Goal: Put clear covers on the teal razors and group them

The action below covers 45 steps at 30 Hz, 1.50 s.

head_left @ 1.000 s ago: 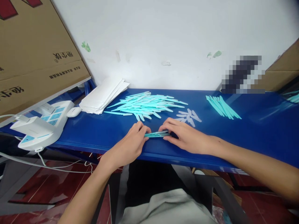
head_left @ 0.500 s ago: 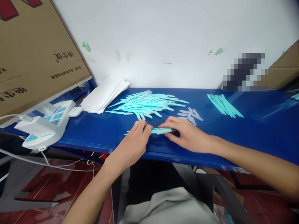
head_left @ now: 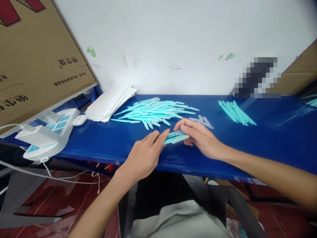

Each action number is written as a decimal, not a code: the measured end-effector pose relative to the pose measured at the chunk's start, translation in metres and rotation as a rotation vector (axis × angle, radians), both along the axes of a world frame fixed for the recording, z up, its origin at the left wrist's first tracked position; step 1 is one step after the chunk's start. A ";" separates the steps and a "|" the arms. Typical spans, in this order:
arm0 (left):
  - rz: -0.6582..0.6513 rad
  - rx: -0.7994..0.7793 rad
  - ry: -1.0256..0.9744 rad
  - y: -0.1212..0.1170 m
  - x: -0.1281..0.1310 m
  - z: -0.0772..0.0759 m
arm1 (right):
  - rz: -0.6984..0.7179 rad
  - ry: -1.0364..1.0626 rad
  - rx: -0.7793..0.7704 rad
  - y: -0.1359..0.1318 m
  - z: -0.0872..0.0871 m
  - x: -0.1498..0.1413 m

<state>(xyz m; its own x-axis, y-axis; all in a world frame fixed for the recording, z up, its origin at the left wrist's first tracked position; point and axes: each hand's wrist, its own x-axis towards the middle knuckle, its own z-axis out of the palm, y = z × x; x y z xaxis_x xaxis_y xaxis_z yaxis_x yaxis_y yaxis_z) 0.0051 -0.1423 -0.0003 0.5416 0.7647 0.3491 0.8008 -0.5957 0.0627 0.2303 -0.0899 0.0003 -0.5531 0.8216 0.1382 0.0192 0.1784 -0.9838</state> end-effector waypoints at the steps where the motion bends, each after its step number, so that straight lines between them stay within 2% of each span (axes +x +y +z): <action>1: -0.009 -0.022 -0.043 0.000 0.000 0.000 | 0.006 0.009 -0.012 0.000 -0.001 0.000; 3: -0.017 -0.091 -0.136 -0.001 0.001 0.001 | -0.008 0.002 0.039 0.000 -0.001 -0.001; 8: -0.047 -0.323 -0.361 -0.007 0.006 0.005 | -0.044 -0.101 0.323 -0.007 -0.001 0.001; 15: -0.036 -0.425 -0.624 -0.016 0.018 0.009 | 0.000 -0.114 0.340 -0.010 -0.002 0.003; 18: -0.022 -0.439 -0.629 -0.015 0.019 0.008 | -0.016 -0.072 0.307 -0.008 -0.005 0.004; 25: 0.093 -0.278 -0.534 -0.008 0.018 -0.001 | -0.097 -0.088 0.271 -0.009 -0.005 0.003; 30: 0.070 -0.288 -0.485 -0.009 0.021 0.001 | -0.126 0.024 0.213 -0.009 -0.007 0.000; 39: 0.069 -0.296 -0.358 -0.014 0.031 -0.004 | -0.083 -0.072 0.271 -0.008 -0.004 0.004; 42: 0.046 -0.305 -0.431 -0.013 0.030 -0.004 | -0.048 -0.110 0.271 -0.009 -0.004 0.003; 45: -0.020 -0.401 -0.596 -0.013 0.029 -0.001 | -0.002 -0.140 0.316 -0.011 -0.004 0.002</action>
